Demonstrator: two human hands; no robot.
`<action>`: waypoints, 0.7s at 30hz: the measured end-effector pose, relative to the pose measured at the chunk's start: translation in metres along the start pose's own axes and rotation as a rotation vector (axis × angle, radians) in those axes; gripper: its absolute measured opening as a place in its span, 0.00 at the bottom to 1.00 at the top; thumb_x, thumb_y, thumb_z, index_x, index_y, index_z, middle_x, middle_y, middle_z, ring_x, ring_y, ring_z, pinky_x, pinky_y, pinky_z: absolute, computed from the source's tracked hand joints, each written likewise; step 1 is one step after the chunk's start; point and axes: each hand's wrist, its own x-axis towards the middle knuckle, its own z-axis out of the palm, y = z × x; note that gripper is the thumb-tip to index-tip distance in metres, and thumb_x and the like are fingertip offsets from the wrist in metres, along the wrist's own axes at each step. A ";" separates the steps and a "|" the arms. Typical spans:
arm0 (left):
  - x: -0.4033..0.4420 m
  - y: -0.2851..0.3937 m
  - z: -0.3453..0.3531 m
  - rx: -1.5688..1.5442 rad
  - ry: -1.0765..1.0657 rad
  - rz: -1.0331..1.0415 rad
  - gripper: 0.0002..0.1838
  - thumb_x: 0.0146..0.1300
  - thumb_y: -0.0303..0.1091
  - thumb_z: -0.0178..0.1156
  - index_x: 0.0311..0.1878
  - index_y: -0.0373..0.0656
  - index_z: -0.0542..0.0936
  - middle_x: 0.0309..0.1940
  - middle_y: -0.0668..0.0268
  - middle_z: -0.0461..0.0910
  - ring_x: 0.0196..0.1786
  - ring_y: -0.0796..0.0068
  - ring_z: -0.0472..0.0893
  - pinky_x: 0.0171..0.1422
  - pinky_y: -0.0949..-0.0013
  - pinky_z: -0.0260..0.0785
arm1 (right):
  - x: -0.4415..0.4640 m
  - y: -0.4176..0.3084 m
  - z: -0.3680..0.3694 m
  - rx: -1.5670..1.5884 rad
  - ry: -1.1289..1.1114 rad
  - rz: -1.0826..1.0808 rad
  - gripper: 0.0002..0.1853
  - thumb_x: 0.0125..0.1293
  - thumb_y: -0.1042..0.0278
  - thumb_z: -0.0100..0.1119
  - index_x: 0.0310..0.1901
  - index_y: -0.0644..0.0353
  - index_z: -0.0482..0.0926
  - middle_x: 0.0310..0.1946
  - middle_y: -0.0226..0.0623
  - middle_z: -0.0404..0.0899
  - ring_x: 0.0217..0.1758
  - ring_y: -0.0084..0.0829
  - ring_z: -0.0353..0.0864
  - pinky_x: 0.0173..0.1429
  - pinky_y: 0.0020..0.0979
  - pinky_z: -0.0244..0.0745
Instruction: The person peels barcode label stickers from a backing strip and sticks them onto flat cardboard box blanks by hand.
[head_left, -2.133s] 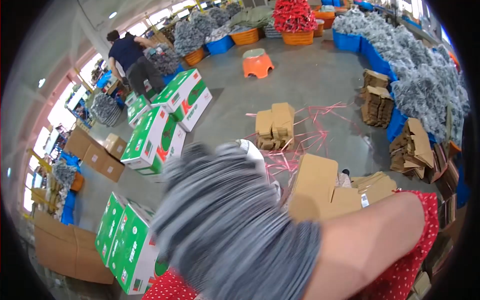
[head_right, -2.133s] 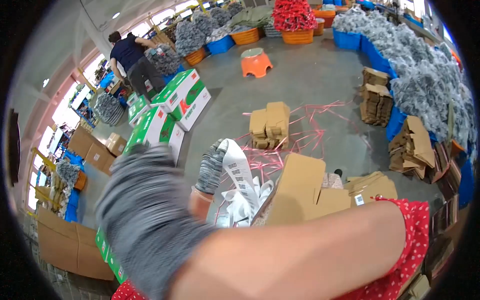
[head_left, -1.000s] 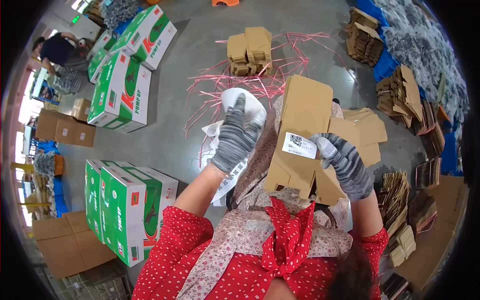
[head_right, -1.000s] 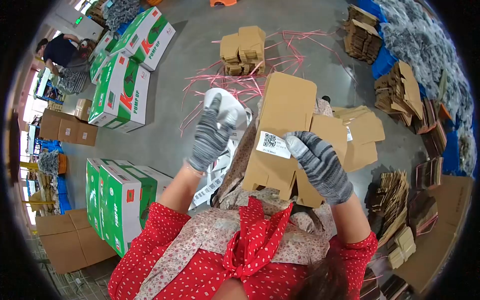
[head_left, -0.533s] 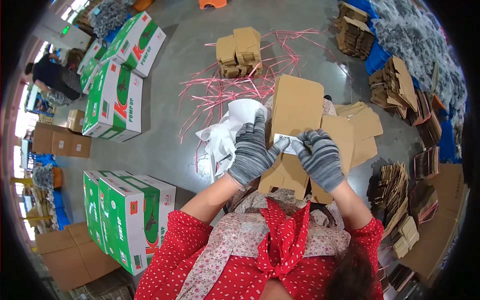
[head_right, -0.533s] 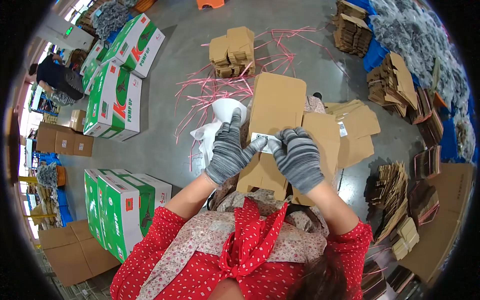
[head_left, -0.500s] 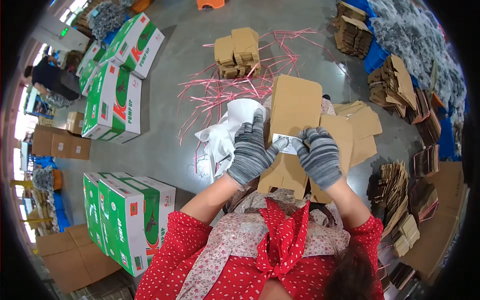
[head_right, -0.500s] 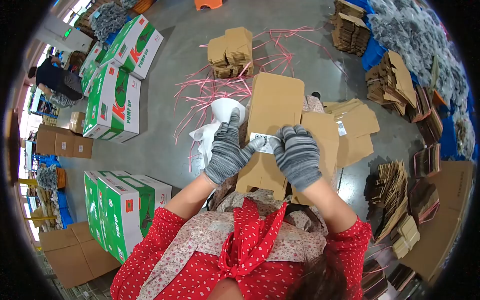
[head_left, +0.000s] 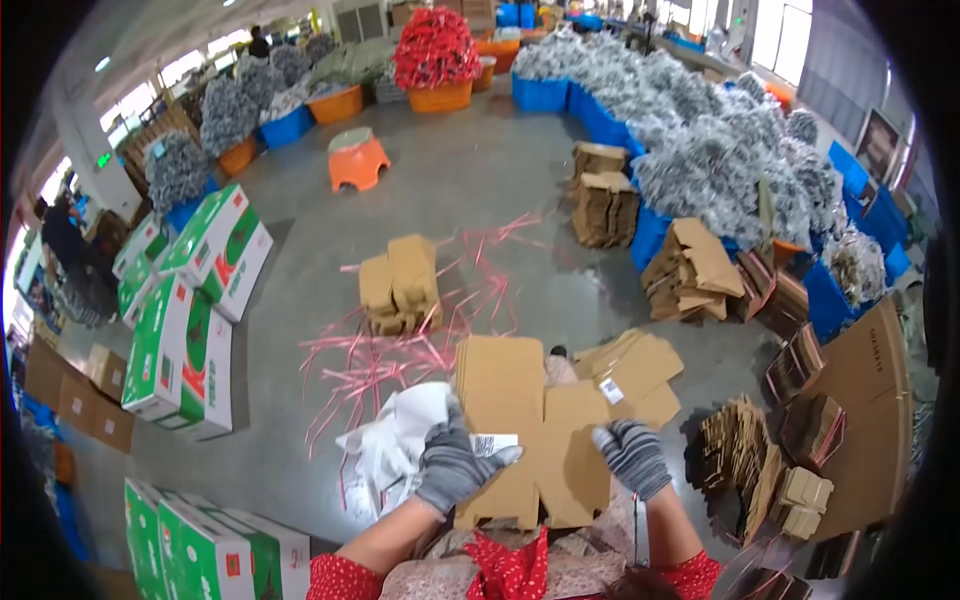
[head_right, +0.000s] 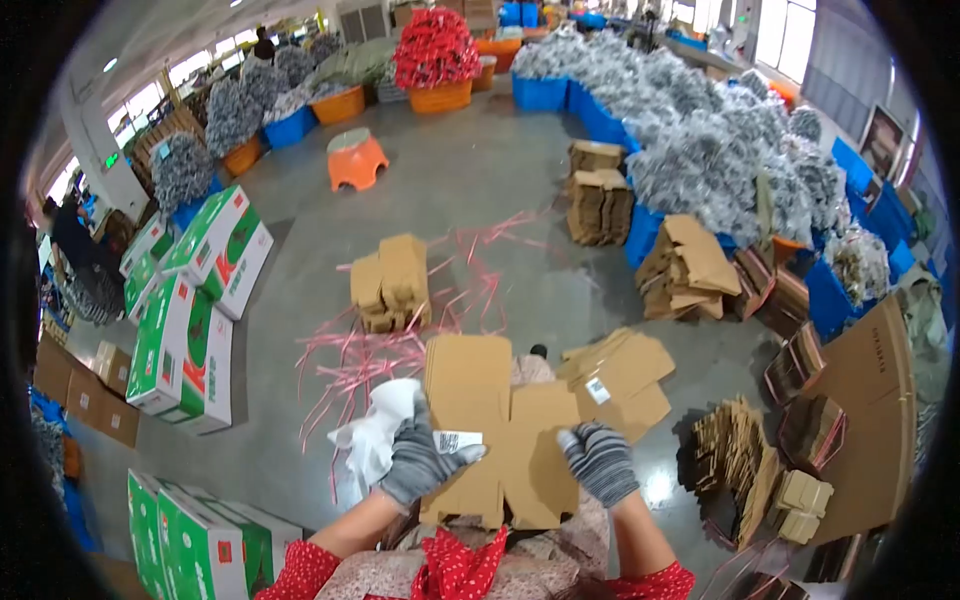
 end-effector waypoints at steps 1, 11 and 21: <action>-0.002 0.007 -0.008 -0.049 -0.127 -0.181 0.69 0.39 0.66 0.70 0.70 0.26 0.45 0.61 0.44 0.68 0.58 0.51 0.74 0.60 0.59 0.67 | -0.001 -0.005 0.001 -0.023 0.088 -0.030 0.18 0.60 0.53 0.60 0.36 0.63 0.79 0.33 0.49 0.80 0.38 0.47 0.80 0.43 0.43 0.75; -0.006 0.007 -0.018 -0.275 -0.093 -0.206 0.63 0.43 0.58 0.73 0.70 0.26 0.48 0.62 0.43 0.66 0.63 0.50 0.70 0.66 0.60 0.63 | -0.006 -0.014 -0.003 -0.002 0.072 0.011 0.19 0.62 0.59 0.60 0.47 0.67 0.77 0.38 0.48 0.80 0.43 0.42 0.81 0.50 0.38 0.75; 0.015 -0.077 -0.017 -0.762 0.282 -0.119 0.34 0.59 0.25 0.62 0.68 0.32 0.59 0.60 0.53 0.72 0.58 0.61 0.75 0.64 0.62 0.66 | 0.059 0.216 0.068 1.241 0.798 0.474 0.20 0.58 0.76 0.62 0.54 0.62 0.75 0.43 0.33 0.80 0.42 0.24 0.78 0.48 0.27 0.74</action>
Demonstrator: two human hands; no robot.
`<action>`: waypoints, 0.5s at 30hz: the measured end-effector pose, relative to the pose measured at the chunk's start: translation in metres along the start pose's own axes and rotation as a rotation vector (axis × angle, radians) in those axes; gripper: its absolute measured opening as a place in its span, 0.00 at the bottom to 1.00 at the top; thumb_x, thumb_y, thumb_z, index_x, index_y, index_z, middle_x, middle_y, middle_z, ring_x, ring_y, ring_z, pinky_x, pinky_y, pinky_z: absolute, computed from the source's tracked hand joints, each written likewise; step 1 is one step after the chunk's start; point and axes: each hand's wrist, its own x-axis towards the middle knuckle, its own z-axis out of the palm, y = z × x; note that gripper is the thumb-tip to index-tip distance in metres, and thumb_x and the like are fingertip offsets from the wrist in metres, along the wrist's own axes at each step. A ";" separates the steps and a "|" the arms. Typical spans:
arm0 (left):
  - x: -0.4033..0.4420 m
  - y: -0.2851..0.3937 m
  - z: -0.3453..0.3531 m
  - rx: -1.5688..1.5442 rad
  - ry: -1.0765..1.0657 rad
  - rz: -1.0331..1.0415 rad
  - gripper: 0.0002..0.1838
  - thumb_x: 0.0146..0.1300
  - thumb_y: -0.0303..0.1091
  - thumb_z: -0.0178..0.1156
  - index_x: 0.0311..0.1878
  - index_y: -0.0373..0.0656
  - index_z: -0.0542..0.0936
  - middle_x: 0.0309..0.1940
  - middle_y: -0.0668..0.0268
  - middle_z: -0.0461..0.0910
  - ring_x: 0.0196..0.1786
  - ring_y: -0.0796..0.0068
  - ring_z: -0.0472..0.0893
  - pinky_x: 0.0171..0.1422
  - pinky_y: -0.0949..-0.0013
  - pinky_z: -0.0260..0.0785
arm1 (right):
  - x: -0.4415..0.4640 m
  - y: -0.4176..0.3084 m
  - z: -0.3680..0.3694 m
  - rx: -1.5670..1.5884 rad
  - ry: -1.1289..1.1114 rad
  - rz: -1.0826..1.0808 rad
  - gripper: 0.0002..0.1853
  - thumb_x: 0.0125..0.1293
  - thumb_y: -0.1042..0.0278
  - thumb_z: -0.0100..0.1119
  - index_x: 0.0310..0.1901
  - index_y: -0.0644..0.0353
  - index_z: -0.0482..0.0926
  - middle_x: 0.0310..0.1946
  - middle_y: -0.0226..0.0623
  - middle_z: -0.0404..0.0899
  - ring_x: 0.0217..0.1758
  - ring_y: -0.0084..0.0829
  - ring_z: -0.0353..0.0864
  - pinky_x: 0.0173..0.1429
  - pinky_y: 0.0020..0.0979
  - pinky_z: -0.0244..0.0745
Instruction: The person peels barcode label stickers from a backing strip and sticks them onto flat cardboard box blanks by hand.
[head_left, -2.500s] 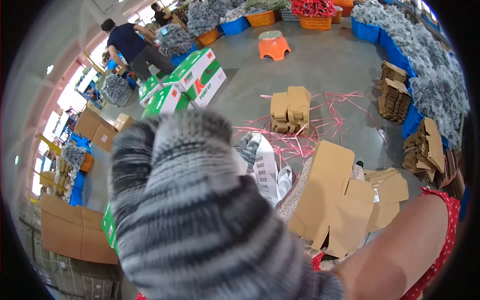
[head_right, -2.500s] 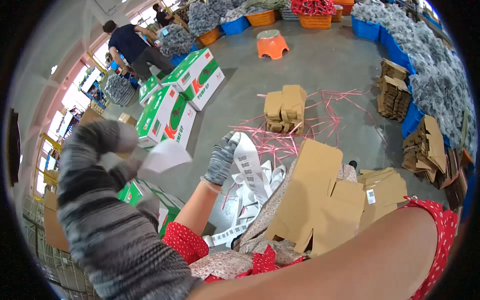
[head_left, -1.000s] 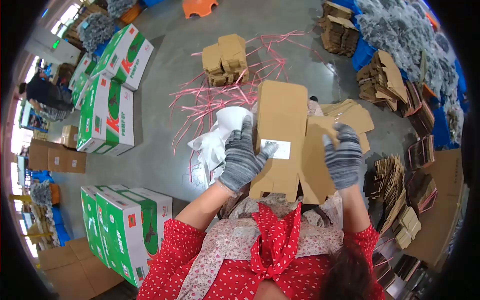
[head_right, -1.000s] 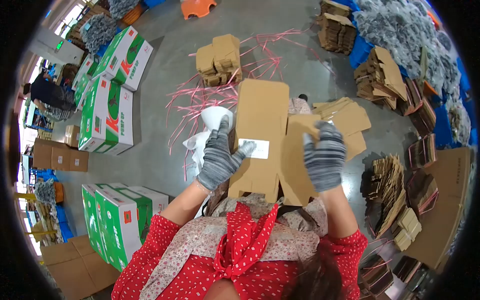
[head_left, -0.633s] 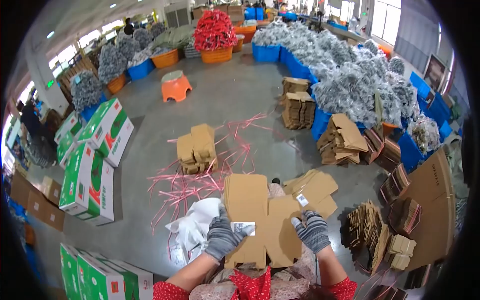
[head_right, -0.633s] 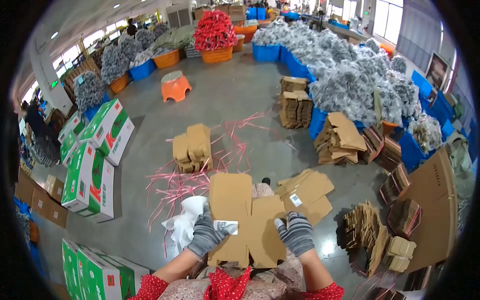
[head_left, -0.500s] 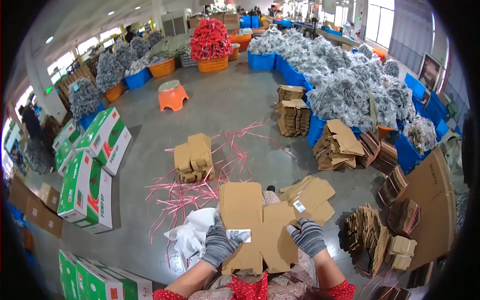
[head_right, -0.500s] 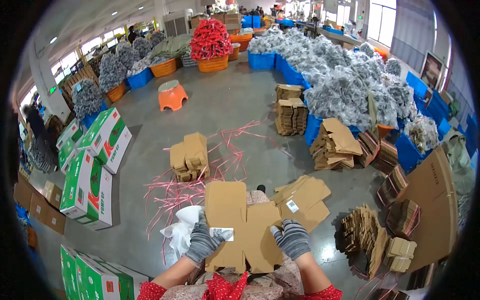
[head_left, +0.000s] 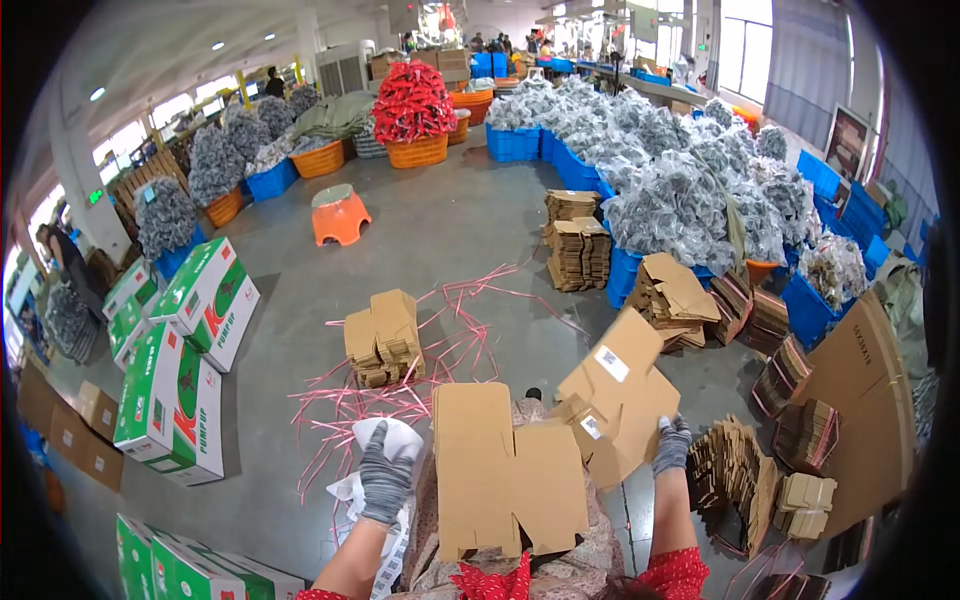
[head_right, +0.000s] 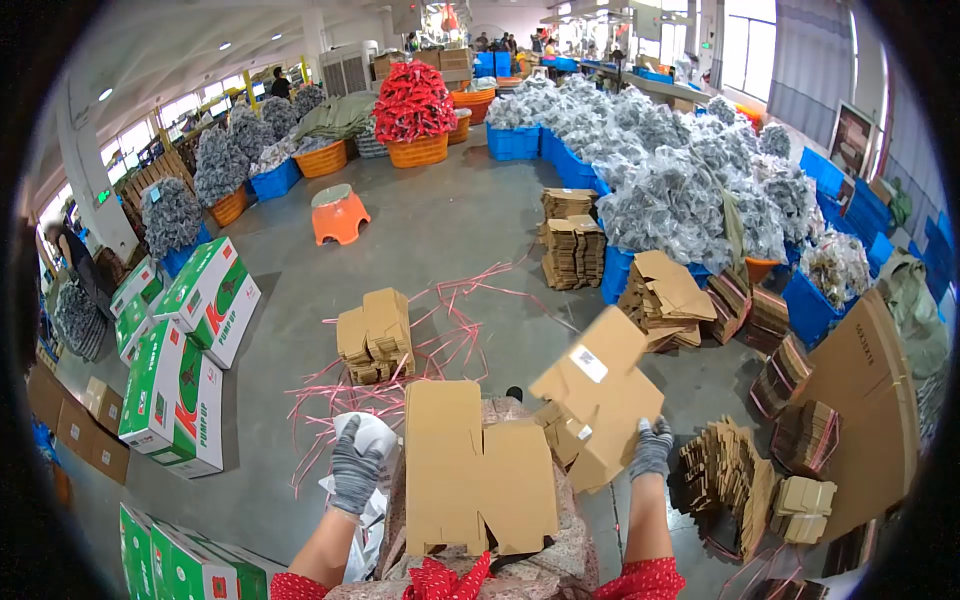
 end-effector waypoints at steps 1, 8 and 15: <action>0.006 0.002 -0.007 0.051 0.036 0.094 0.33 0.59 0.25 0.62 0.67 0.33 0.61 0.59 0.54 0.72 0.58 0.61 0.75 0.65 0.63 0.66 | 0.020 0.021 -0.016 0.003 -0.003 -0.006 0.20 0.58 0.76 0.62 0.54 0.62 0.75 0.43 0.33 0.80 0.42 0.24 0.78 0.48 0.27 0.74; 0.025 0.094 -0.012 0.186 0.147 0.352 0.28 0.60 0.26 0.61 0.64 0.36 0.67 0.58 0.54 0.74 0.59 0.64 0.75 0.65 0.65 0.65 | -0.075 -0.085 0.100 -0.219 -0.463 -0.261 0.17 0.61 0.72 0.61 0.52 0.63 0.76 0.45 0.34 0.78 0.46 0.24 0.76 0.52 0.26 0.72; 0.038 0.170 0.014 0.040 -0.044 0.492 0.26 0.59 0.25 0.62 0.62 0.34 0.69 0.52 0.56 0.77 0.53 0.67 0.78 0.59 0.67 0.69 | -0.249 -0.150 0.233 0.007 -0.929 -0.544 0.23 0.60 0.73 0.65 0.57 0.63 0.72 0.42 0.34 0.80 0.45 0.25 0.79 0.51 0.26 0.75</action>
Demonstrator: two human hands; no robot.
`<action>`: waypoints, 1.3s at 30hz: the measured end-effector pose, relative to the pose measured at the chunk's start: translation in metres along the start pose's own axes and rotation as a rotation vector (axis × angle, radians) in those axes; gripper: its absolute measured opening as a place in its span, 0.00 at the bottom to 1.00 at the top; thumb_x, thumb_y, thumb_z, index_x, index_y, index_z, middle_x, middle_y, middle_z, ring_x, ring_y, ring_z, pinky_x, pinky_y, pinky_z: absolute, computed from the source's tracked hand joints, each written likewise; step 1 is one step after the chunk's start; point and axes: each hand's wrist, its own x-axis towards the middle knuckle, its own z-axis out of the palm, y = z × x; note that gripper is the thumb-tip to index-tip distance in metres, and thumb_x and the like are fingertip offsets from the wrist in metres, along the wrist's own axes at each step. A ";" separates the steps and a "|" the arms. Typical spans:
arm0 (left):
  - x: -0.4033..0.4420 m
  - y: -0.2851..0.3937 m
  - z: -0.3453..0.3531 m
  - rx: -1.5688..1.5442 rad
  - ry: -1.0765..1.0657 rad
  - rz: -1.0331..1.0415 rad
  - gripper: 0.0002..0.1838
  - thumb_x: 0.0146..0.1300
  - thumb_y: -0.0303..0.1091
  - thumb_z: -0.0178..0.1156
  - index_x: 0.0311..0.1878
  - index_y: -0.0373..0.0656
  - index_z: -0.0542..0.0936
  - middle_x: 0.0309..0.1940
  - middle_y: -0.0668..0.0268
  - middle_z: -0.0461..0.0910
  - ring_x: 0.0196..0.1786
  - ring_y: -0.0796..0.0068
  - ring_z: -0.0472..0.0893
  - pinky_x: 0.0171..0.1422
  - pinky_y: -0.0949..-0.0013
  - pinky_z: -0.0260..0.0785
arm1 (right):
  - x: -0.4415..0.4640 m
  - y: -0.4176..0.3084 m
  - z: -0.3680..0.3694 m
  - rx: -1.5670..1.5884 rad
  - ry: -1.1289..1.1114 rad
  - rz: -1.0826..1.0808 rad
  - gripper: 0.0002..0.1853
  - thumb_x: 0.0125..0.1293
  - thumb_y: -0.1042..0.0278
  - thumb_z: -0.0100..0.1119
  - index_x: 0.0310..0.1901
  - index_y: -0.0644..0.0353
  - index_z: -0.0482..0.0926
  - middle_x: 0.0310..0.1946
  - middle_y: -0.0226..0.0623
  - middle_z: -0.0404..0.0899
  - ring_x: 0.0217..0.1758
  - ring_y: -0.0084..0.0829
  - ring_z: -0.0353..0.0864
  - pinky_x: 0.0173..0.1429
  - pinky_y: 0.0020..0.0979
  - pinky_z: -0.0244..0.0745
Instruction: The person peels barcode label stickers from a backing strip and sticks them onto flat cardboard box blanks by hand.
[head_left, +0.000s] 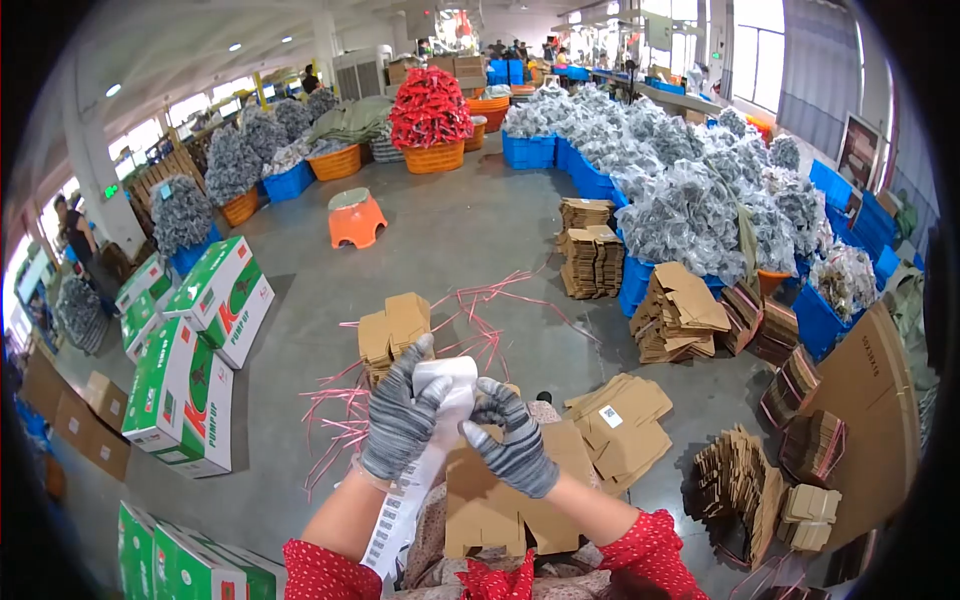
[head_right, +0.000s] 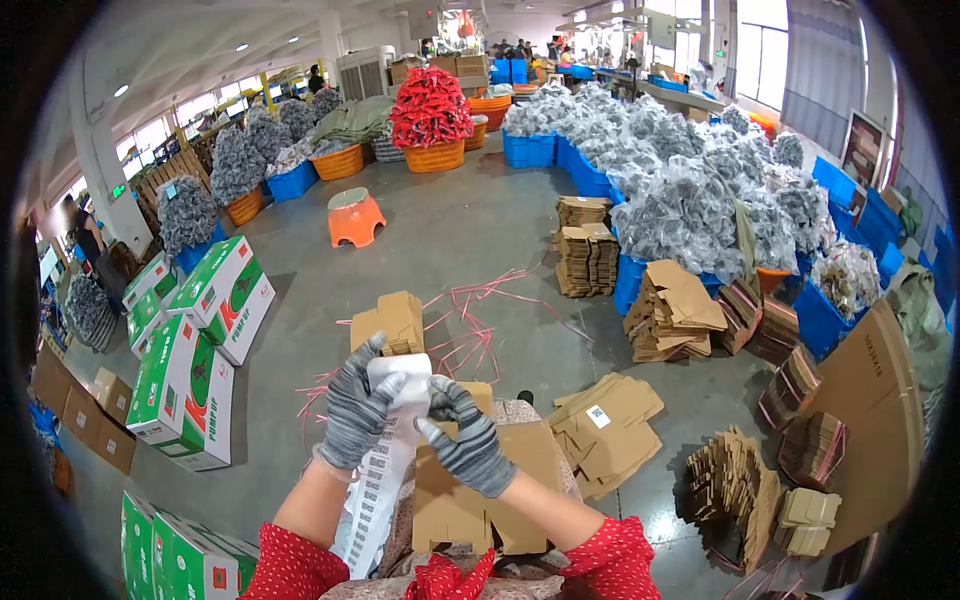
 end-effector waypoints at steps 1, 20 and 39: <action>0.004 0.003 -0.006 -0.061 0.004 -0.063 0.26 0.59 0.25 0.62 0.62 0.34 0.69 0.50 0.57 0.78 0.51 0.69 0.78 0.58 0.69 0.70 | 0.002 -0.001 0.006 0.059 0.004 0.072 0.24 0.59 0.73 0.65 0.57 0.63 0.71 0.42 0.34 0.80 0.46 0.26 0.80 0.51 0.27 0.75; 0.008 0.026 -0.044 -0.023 -0.342 -0.228 0.17 0.64 0.38 0.62 0.50 0.34 0.80 0.39 0.63 0.82 0.43 0.77 0.79 0.50 0.71 0.71 | 0.018 -0.015 0.026 -0.032 -0.002 -0.029 0.13 0.58 0.74 0.66 0.45 0.66 0.81 0.34 0.40 0.83 0.36 0.30 0.83 0.44 0.27 0.77; 0.003 0.012 -0.045 -0.375 -0.192 -0.394 0.21 0.69 0.41 0.56 0.57 0.36 0.76 0.46 0.64 0.80 0.46 0.77 0.77 0.54 0.72 0.68 | 0.003 -0.025 0.032 -0.537 -0.022 -0.407 0.15 0.51 0.71 0.70 0.43 0.59 0.85 0.42 0.40 0.77 0.45 0.36 0.77 0.49 0.32 0.75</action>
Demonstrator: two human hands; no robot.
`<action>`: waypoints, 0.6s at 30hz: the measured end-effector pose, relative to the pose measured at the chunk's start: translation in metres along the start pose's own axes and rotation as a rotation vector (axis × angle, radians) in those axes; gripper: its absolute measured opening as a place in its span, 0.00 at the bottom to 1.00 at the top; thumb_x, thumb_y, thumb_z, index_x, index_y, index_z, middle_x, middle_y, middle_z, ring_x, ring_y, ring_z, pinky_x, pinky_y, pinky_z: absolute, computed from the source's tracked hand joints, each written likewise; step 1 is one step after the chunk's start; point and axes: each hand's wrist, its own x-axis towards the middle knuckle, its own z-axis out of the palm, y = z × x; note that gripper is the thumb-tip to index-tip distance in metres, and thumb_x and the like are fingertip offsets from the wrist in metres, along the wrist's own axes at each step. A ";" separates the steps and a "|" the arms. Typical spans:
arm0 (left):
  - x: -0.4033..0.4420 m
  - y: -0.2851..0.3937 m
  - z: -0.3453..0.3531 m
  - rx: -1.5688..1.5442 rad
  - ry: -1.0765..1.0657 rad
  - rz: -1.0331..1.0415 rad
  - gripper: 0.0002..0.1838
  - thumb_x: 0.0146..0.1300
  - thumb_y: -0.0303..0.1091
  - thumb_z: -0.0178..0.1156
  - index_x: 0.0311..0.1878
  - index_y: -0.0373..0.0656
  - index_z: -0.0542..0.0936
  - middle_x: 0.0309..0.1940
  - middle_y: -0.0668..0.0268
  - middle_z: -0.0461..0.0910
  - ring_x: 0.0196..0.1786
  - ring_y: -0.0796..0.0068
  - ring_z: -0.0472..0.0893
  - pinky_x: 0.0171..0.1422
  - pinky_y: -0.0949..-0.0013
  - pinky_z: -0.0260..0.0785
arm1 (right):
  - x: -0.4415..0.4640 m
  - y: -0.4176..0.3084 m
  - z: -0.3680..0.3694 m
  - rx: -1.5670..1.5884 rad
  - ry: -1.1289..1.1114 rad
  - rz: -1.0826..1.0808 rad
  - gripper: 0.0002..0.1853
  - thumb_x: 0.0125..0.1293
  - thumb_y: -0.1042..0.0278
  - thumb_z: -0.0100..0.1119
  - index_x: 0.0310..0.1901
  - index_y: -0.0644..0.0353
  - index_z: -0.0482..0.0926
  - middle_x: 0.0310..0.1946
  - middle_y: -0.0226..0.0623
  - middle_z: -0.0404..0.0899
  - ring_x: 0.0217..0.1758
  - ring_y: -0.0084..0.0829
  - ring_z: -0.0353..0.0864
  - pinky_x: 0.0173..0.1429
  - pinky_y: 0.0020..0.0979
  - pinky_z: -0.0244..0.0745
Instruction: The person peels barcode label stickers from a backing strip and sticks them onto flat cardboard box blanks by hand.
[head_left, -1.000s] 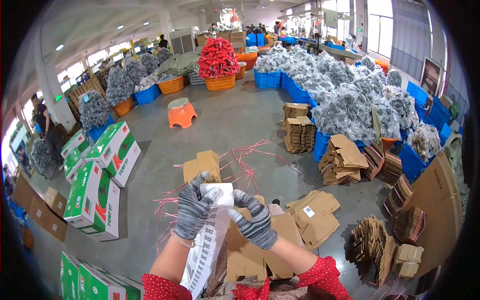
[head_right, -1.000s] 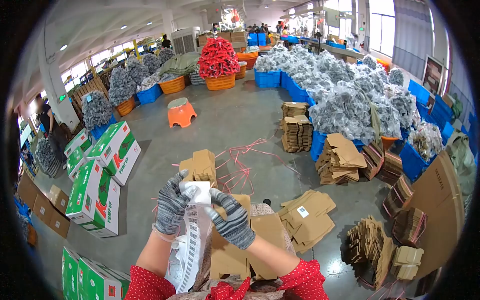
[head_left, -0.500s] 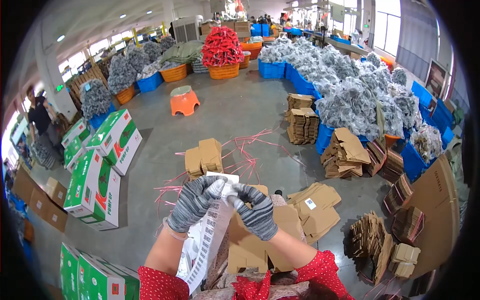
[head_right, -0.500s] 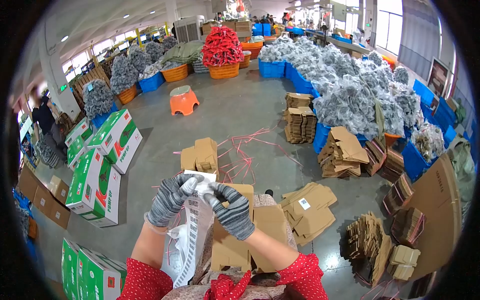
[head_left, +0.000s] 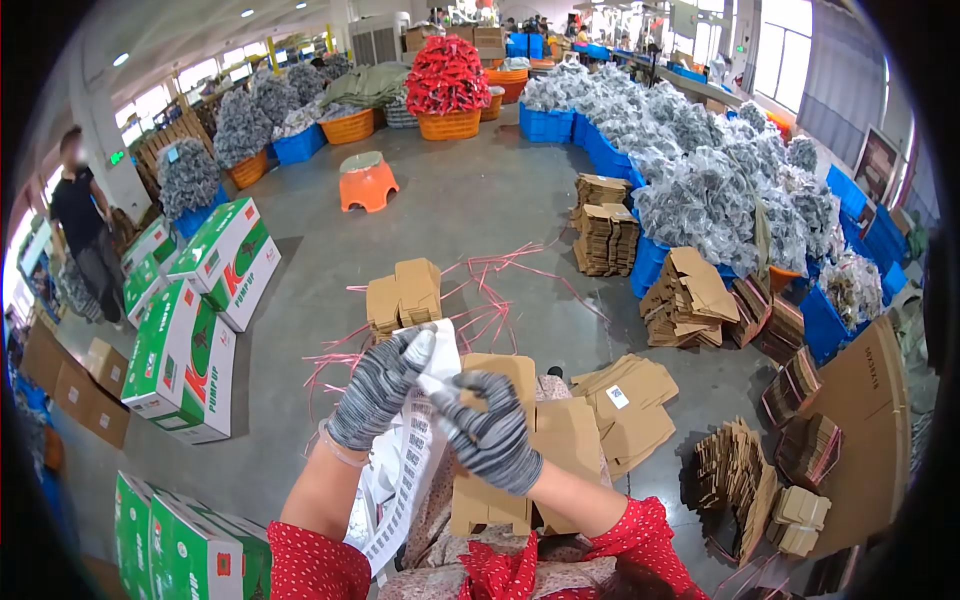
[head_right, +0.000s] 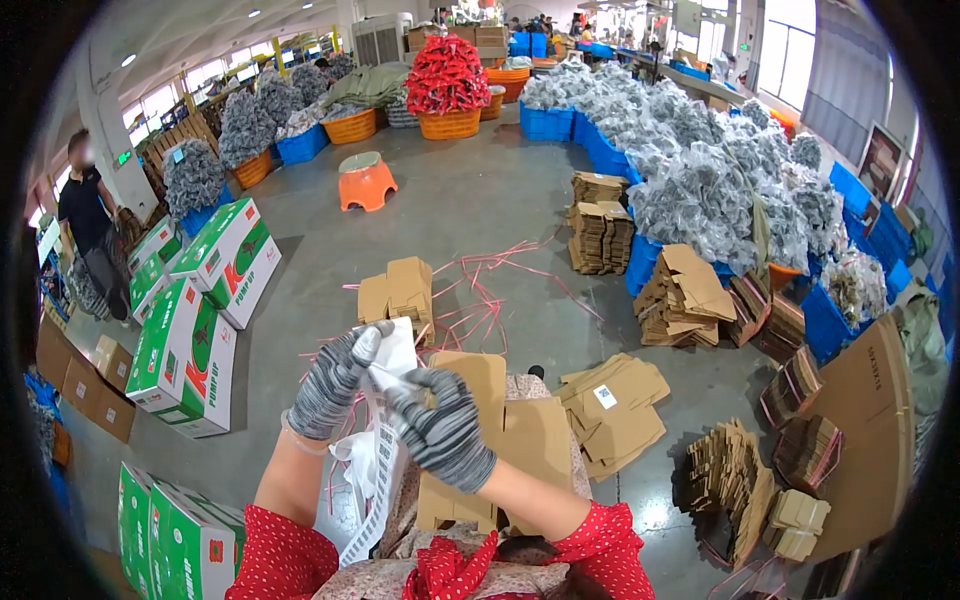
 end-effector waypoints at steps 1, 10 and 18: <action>0.002 -0.008 -0.005 -0.001 0.000 -0.008 0.21 0.69 0.41 0.56 0.57 0.36 0.76 0.46 0.64 0.80 0.46 0.77 0.77 0.54 0.72 0.68 | -0.003 -0.006 -0.004 0.090 -0.051 0.005 0.15 0.51 0.71 0.70 0.43 0.59 0.84 0.43 0.40 0.76 0.47 0.37 0.76 0.51 0.32 0.74; -0.022 -0.084 -0.055 -0.093 0.373 -0.037 0.22 0.67 0.33 0.59 0.63 0.39 0.70 0.53 0.63 0.75 0.55 0.72 0.73 0.61 0.68 0.66 | -0.041 0.046 -0.079 0.249 -0.251 0.443 0.13 0.63 0.69 0.59 0.47 0.62 0.81 0.46 0.41 0.78 0.53 0.34 0.74 0.60 0.33 0.67; -0.074 -0.147 -0.004 0.496 0.322 -0.035 0.24 0.64 0.31 0.61 0.61 0.35 0.70 0.51 0.56 0.75 0.54 0.66 0.75 0.60 0.64 0.66 | -0.070 0.028 -0.072 0.440 -0.344 0.818 0.12 0.67 0.67 0.57 0.44 0.68 0.80 0.42 0.36 0.76 0.49 0.26 0.73 0.57 0.27 0.67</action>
